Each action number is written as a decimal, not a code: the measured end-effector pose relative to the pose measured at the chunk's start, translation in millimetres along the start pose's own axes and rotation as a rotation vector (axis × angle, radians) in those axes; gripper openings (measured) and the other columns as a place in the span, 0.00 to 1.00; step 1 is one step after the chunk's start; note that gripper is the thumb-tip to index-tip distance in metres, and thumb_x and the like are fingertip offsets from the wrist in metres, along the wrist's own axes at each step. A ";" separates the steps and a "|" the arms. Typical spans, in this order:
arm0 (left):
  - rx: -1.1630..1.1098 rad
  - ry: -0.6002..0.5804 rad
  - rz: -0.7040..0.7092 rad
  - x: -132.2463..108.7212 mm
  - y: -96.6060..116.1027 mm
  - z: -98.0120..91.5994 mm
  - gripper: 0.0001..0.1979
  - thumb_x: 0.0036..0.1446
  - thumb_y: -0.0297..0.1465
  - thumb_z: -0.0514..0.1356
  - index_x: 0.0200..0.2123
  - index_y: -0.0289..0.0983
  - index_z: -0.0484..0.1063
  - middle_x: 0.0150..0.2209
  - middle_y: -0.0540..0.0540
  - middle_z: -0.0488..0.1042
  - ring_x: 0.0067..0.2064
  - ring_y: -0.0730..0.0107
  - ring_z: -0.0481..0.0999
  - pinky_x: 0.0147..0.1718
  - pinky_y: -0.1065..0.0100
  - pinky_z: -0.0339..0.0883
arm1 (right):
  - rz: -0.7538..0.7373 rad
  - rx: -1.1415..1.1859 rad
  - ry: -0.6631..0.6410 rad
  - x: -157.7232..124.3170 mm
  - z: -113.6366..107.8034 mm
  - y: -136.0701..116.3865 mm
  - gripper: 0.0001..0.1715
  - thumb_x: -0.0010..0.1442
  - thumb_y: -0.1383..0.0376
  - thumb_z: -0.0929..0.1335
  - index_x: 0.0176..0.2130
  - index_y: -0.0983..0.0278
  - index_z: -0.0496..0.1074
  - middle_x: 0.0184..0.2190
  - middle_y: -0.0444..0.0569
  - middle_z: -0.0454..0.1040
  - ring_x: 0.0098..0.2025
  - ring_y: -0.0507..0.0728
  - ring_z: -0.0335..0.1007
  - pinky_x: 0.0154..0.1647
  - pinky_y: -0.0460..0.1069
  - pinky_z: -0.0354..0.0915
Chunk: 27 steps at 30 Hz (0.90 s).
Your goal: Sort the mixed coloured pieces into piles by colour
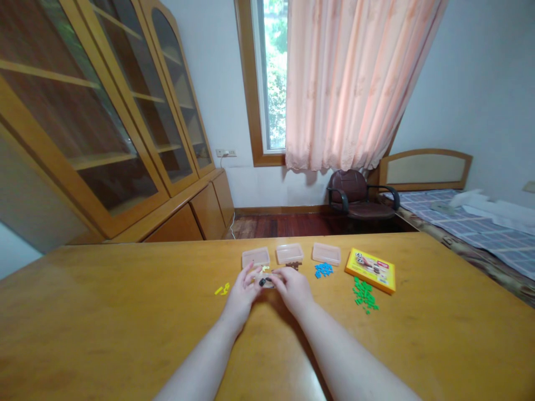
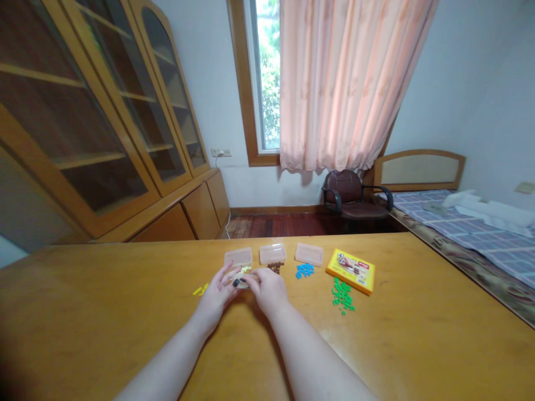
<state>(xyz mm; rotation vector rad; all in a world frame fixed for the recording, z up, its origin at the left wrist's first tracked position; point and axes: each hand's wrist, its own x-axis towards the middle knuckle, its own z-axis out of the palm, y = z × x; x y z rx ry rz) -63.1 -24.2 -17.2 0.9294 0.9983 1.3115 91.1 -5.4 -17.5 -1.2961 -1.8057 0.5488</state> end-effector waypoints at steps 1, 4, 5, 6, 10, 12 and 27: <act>0.005 -0.011 0.008 -0.5 0.3 -0.3 0.43 0.42 0.42 0.68 0.60 0.39 0.54 0.60 0.33 0.59 0.53 0.56 0.70 0.49 0.62 0.66 | 0.010 0.038 0.002 0.9 0.1 0.3 0.17 0.59 0.55 0.64 0.35 0.63 0.75 0.34 0.51 0.77 0.35 0.55 0.72 0.37 0.46 0.62; -0.016 -0.042 0.003 -0.4 0.1 -1.1 0.40 0.46 0.42 0.65 0.60 0.41 0.53 0.61 0.35 0.58 0.55 0.57 0.68 0.50 0.62 0.65 | 0.061 0.137 0.023 4.8 1.1 2.9 0.15 0.58 0.58 0.65 0.33 0.64 0.76 0.32 0.50 0.77 0.33 0.55 0.71 0.35 0.47 0.62; -0.029 -0.047 0.000 0.2 -0.2 -1.3 0.40 0.46 0.42 0.65 0.60 0.41 0.52 0.61 0.35 0.58 0.55 0.57 0.68 0.51 0.62 0.65 | 0.082 0.174 0.030 6.2 1.6 4.3 0.15 0.58 0.58 0.64 0.32 0.65 0.75 0.30 0.50 0.77 0.32 0.55 0.70 0.34 0.47 0.61; -0.036 -0.047 0.000 0.8 -0.6 -1.5 0.41 0.46 0.41 0.66 0.61 0.41 0.52 0.61 0.36 0.58 0.55 0.58 0.68 0.51 0.61 0.64 | 0.105 0.215 0.036 7.6 2.1 6.0 0.16 0.58 0.58 0.63 0.31 0.65 0.75 0.28 0.49 0.76 0.30 0.54 0.69 0.32 0.46 0.61; -0.035 -0.044 -0.013 1.3 -0.8 -1.3 0.42 0.44 0.39 0.67 0.61 0.41 0.53 0.60 0.36 0.60 0.55 0.58 0.68 0.53 0.60 0.63 | 0.175 0.317 0.039 10.8 2.7 10.4 0.20 0.59 0.57 0.62 0.28 0.67 0.74 0.22 0.47 0.74 0.25 0.53 0.67 0.27 0.45 0.60; -0.032 -0.070 -0.037 -0.7 0.3 -0.4 0.37 0.46 0.39 0.66 0.59 0.42 0.57 0.60 0.38 0.61 0.55 0.58 0.67 0.53 0.60 0.62 | 0.150 0.250 0.035 10.0 1.9 9.5 0.17 0.58 0.57 0.63 0.28 0.66 0.74 0.23 0.47 0.74 0.26 0.53 0.67 0.28 0.46 0.60; 0.010 -0.070 -0.008 -3.0 5.2 6.2 0.39 0.43 0.43 0.66 0.57 0.38 0.59 0.55 0.36 0.67 0.53 0.54 0.70 0.50 0.57 0.65 | 0.132 0.263 0.003 7.6 4.8 7.6 0.19 0.61 0.58 0.59 0.33 0.65 0.74 0.29 0.50 0.77 0.29 0.55 0.71 0.31 0.47 0.64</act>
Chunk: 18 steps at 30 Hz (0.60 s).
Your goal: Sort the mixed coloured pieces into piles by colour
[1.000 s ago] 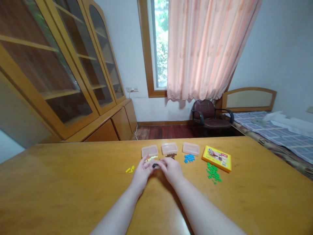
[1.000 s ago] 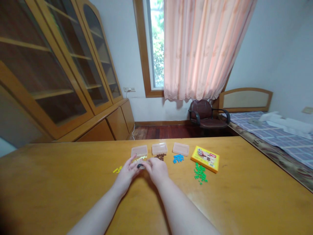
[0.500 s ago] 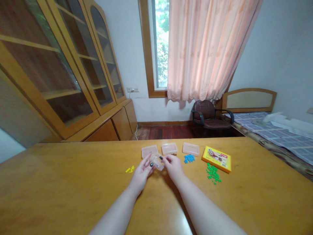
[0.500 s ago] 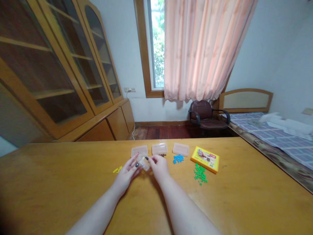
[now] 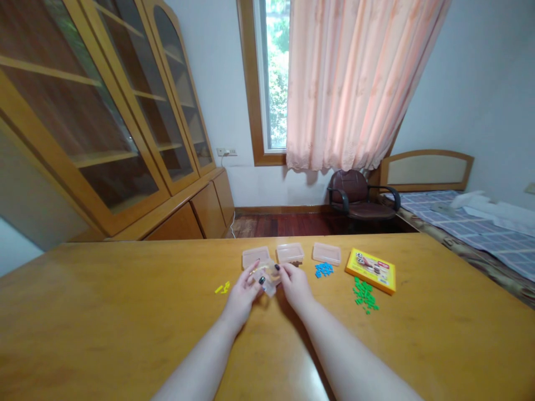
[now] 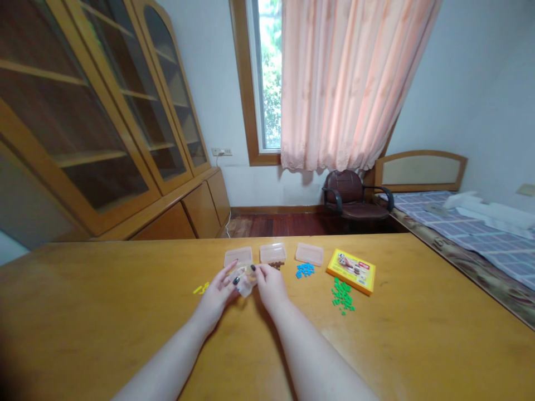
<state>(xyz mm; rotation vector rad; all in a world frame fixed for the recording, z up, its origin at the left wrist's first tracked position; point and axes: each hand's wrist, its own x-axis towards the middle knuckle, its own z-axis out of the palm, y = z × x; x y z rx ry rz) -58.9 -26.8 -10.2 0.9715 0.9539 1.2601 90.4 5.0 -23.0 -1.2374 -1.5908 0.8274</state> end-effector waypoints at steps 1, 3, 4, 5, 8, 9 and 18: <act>0.001 -0.033 0.003 -1.0 0.4 0.0 0.39 0.43 0.44 0.66 0.57 0.39 0.59 0.56 0.36 0.66 0.53 0.54 0.70 0.49 0.57 0.66 | 0.064 0.088 0.027 2.6 0.3 2.2 0.20 0.60 0.56 0.59 0.32 0.65 0.73 0.27 0.50 0.76 0.25 0.54 0.70 0.27 0.47 0.64; 0.023 -0.080 0.024 -2.7 0.8 -0.2 0.35 0.45 0.45 0.64 0.56 0.39 0.61 0.57 0.38 0.65 0.53 0.55 0.70 0.50 0.58 0.65 | 0.197 0.252 0.068 7.0 0.4 5.1 0.22 0.58 0.52 0.59 0.31 0.65 0.71 0.25 0.49 0.75 0.18 0.53 0.66 0.19 0.47 0.62; 0.048 -0.088 0.040 -3.1 0.6 -0.5 0.33 0.45 0.45 0.64 0.54 0.39 0.64 0.56 0.39 0.66 0.53 0.55 0.69 0.51 0.58 0.64 | 0.257 0.318 0.088 8.7 0.2 5.9 0.22 0.57 0.50 0.60 0.30 0.65 0.70 0.23 0.48 0.75 0.16 0.52 0.64 0.16 0.47 0.60; 0.078 -0.087 0.059 -3.2 0.2 -0.9 0.31 0.45 0.44 0.64 0.52 0.38 0.66 0.55 0.39 0.68 0.53 0.56 0.69 0.52 0.59 0.64 | 0.314 0.368 0.114 10.2 -0.1 6.5 0.22 0.56 0.49 0.61 0.29 0.64 0.69 0.21 0.47 0.74 0.14 0.52 0.62 0.14 0.47 0.59; 0.163 -0.079 0.084 -1.6 -2.0 -3.4 0.26 0.44 0.42 0.66 0.46 0.37 0.70 0.49 0.40 0.73 0.51 0.57 0.71 0.52 0.59 0.63 | 0.436 0.458 0.216 13.2 -1.0 9.2 0.19 0.53 0.51 0.63 0.26 0.64 0.67 0.16 0.44 0.70 0.14 0.52 0.61 0.13 0.46 0.56; 0.182 -0.083 0.081 -0.8 -3.2 -4.5 0.24 0.43 0.41 0.67 0.44 0.37 0.71 0.48 0.40 0.74 0.50 0.57 0.72 0.51 0.59 0.63 | 0.458 0.487 0.239 13.8 -0.8 10.8 0.18 0.52 0.52 0.63 0.26 0.64 0.67 0.16 0.44 0.69 0.15 0.52 0.62 0.13 0.45 0.56; 0.316 -0.017 0.144 8.8 -13.0 -16.4 0.21 0.44 0.36 0.65 0.43 0.36 0.71 0.47 0.41 0.74 0.47 0.61 0.73 0.50 0.61 0.64 | 0.361 0.579 0.049 7.9 18.6 13.2 0.20 0.52 0.51 0.63 0.28 0.65 0.70 0.23 0.48 0.74 0.22 0.54 0.68 0.22 0.46 0.61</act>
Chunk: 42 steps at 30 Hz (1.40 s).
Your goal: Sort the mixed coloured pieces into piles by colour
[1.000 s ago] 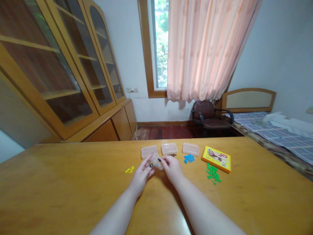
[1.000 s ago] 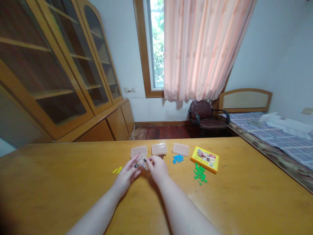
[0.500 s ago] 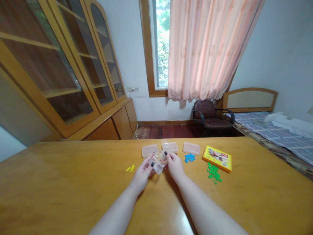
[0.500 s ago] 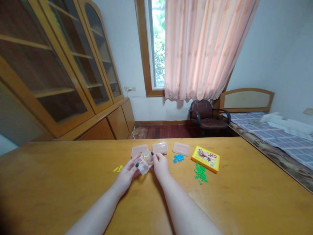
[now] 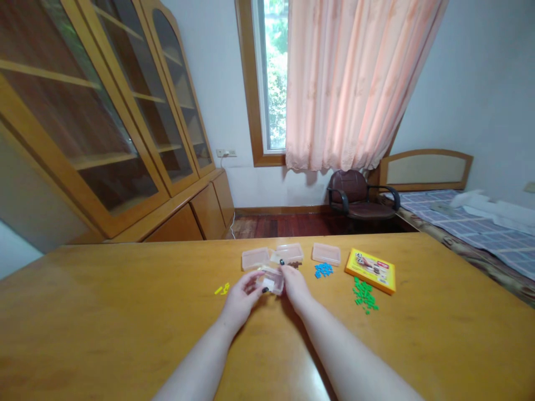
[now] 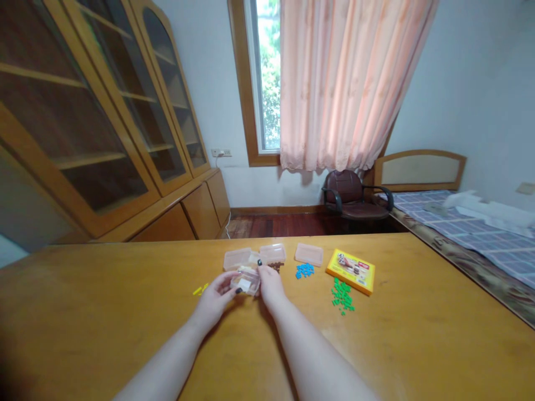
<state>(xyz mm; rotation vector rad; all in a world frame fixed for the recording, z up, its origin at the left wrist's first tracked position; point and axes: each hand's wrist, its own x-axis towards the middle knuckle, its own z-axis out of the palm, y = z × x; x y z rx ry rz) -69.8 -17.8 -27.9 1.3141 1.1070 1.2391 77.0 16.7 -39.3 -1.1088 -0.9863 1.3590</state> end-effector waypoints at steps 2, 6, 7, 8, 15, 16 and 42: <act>0.072 -0.031 0.027 1.8 2.4 -6.9 0.24 0.49 0.37 0.62 0.50 0.37 0.67 0.51 0.41 0.71 0.49 0.62 0.72 0.51 0.63 0.63 | -0.027 -0.077 -0.029 -3.4 3.6 1.9 0.22 0.53 0.49 0.62 0.28 0.65 0.69 0.18 0.45 0.71 0.18 0.52 0.63 0.19 0.46 0.58; 0.549 0.055 0.018 4.4 18.0 -37.1 0.26 0.55 0.37 0.54 0.57 0.39 0.59 0.49 0.43 0.72 0.43 0.64 0.74 0.46 0.63 0.65 | -0.057 -0.256 0.016 -3.2 2.0 6.7 0.23 0.54 0.48 0.61 0.27 0.65 0.69 0.16 0.44 0.69 0.17 0.53 0.62 0.19 0.46 0.58; 0.734 0.136 -0.022 4.6 22.4 -46.7 0.23 0.56 0.37 0.52 0.55 0.39 0.63 0.48 0.43 0.73 0.43 0.63 0.74 0.46 0.63 0.65 | -0.077 -0.285 0.039 -2.0 0.5 7.8 0.23 0.54 0.49 0.61 0.27 0.65 0.70 0.18 0.46 0.71 0.20 0.54 0.65 0.21 0.46 0.59; 0.921 0.207 -0.062 4.5 26.1 -55.8 0.19 0.57 0.35 0.51 0.51 0.38 0.67 0.48 0.42 0.72 0.45 0.61 0.73 0.46 0.62 0.64 | -0.093 -0.303 0.057 -0.8 -1.0 8.6 0.22 0.54 0.50 0.61 0.28 0.65 0.71 0.22 0.48 0.73 0.24 0.55 0.68 0.23 0.47 0.61; 1.436 0.193 -0.367 1.8 24.2 -76.9 0.16 0.57 0.27 0.46 0.42 0.34 0.70 0.41 0.34 0.73 0.42 0.53 0.74 0.38 0.61 0.64 | -0.102 -0.367 0.064 -1.2 -3.2 6.0 0.18 0.55 0.56 0.60 0.29 0.65 0.73 0.27 0.50 0.76 0.30 0.56 0.70 0.28 0.47 0.63; 1.444 0.180 -0.363 2.3 21.7 -75.5 0.15 0.57 0.27 0.45 0.41 0.35 0.70 0.41 0.35 0.73 0.41 0.54 0.74 0.37 0.62 0.64 | -0.104 -0.368 0.062 -1.6 -3.0 5.4 0.18 0.55 0.56 0.60 0.29 0.65 0.73 0.27 0.50 0.76 0.30 0.56 0.70 0.28 0.47 0.63; 1.490 0.151 -0.417 9.7 10.0 -65.8 0.17 0.59 0.29 0.44 0.37 0.30 0.71 0.39 0.31 0.74 0.41 0.54 0.75 0.36 0.63 0.63 | -0.094 -0.358 0.036 1.1 0.1 13.0 0.17 0.55 0.58 0.60 0.27 0.66 0.72 0.26 0.49 0.76 0.29 0.55 0.70 0.29 0.47 0.62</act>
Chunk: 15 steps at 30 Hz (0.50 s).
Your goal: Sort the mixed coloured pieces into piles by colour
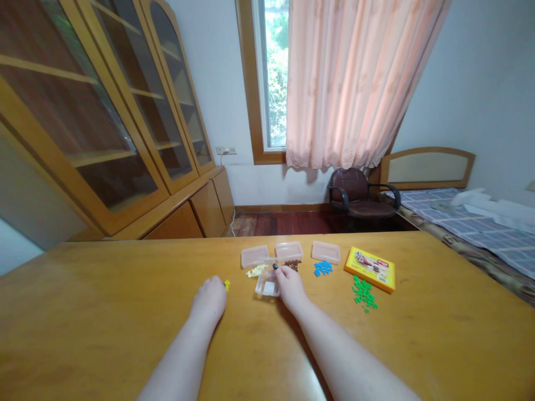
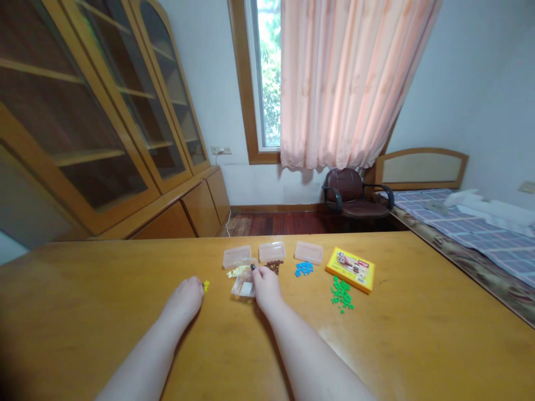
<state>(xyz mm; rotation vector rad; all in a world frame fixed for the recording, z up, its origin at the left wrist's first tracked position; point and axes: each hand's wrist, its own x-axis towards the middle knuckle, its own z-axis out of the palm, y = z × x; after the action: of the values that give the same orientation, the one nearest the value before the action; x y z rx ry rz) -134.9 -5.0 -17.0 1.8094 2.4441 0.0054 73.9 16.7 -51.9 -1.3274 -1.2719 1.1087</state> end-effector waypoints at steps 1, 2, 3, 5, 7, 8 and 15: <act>0.005 -0.002 0.005 0.4 -0.1 0.8 0.17 0.59 0.28 0.44 0.37 0.30 0.71 0.39 0.31 0.75 0.41 0.55 0.75 0.36 0.63 0.64 | 0.000 0.001 -0.004 -0.3 0.0 -0.1 0.17 0.55 0.58 0.60 0.27 0.66 0.71 0.26 0.49 0.75 0.29 0.55 0.70 0.28 0.47 0.62; 0.006 -0.006 0.011 1.0 -0.3 1.5 0.17 0.59 0.28 0.43 0.38 0.30 0.71 0.38 0.32 0.75 0.41 0.55 0.75 0.36 0.63 0.64 | -0.002 0.000 -0.009 -0.8 -0.2 -0.3 0.17 0.55 0.58 0.60 0.26 0.65 0.71 0.26 0.49 0.75 0.29 0.55 0.70 0.28 0.47 0.62; 0.004 -0.012 0.017 1.7 -0.6 1.9 0.17 0.59 0.28 0.43 0.38 0.31 0.71 0.38 0.32 0.75 0.41 0.55 0.75 0.36 0.62 0.64 | -0.006 -0.004 -0.013 -1.2 -0.5 -0.5 0.16 0.55 0.58 0.60 0.26 0.65 0.71 0.25 0.49 0.75 0.29 0.55 0.70 0.28 0.47 0.62; -0.011 -0.015 0.031 3.3 -1.4 1.9 0.17 0.59 0.28 0.43 0.38 0.31 0.70 0.38 0.33 0.75 0.40 0.55 0.75 0.35 0.62 0.64 | -0.012 -0.018 -0.017 -2.0 -1.1 -0.9 0.16 0.55 0.59 0.60 0.26 0.65 0.70 0.25 0.49 0.75 0.29 0.55 0.70 0.28 0.46 0.61; -0.029 -0.003 0.047 4.8 -2.4 1.0 0.17 0.59 0.29 0.43 0.38 0.32 0.70 0.38 0.34 0.75 0.40 0.56 0.75 0.35 0.63 0.63 | -0.021 -0.020 -0.017 -2.4 -1.6 -0.9 0.16 0.55 0.59 0.60 0.26 0.65 0.70 0.25 0.49 0.74 0.29 0.55 0.69 0.28 0.47 0.61; -0.037 0.007 0.054 5.5 -3.0 0.6 0.16 0.60 0.29 0.43 0.38 0.33 0.70 0.38 0.35 0.75 0.40 0.57 0.75 0.35 0.64 0.63 | -0.026 -0.016 -0.018 -2.4 -1.7 -0.6 0.16 0.55 0.59 0.60 0.26 0.65 0.70 0.25 0.49 0.74 0.29 0.55 0.69 0.28 0.47 0.61; -0.056 0.033 0.075 11.0 -4.7 3.8 0.14 0.61 0.29 0.44 0.39 0.35 0.68 0.39 0.38 0.75 0.40 0.61 0.75 0.35 0.67 0.62 | -0.035 -0.056 -0.031 -2.1 -2.5 -1.4 0.16 0.55 0.58 0.59 0.25 0.65 0.68 0.24 0.47 0.72 0.28 0.54 0.67 0.28 0.46 0.59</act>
<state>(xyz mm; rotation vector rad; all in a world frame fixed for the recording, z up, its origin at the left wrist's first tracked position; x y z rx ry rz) -142.3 3.9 -21.9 1.8912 2.3705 0.1100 76.1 14.5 -50.2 -1.3288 -1.3527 1.0793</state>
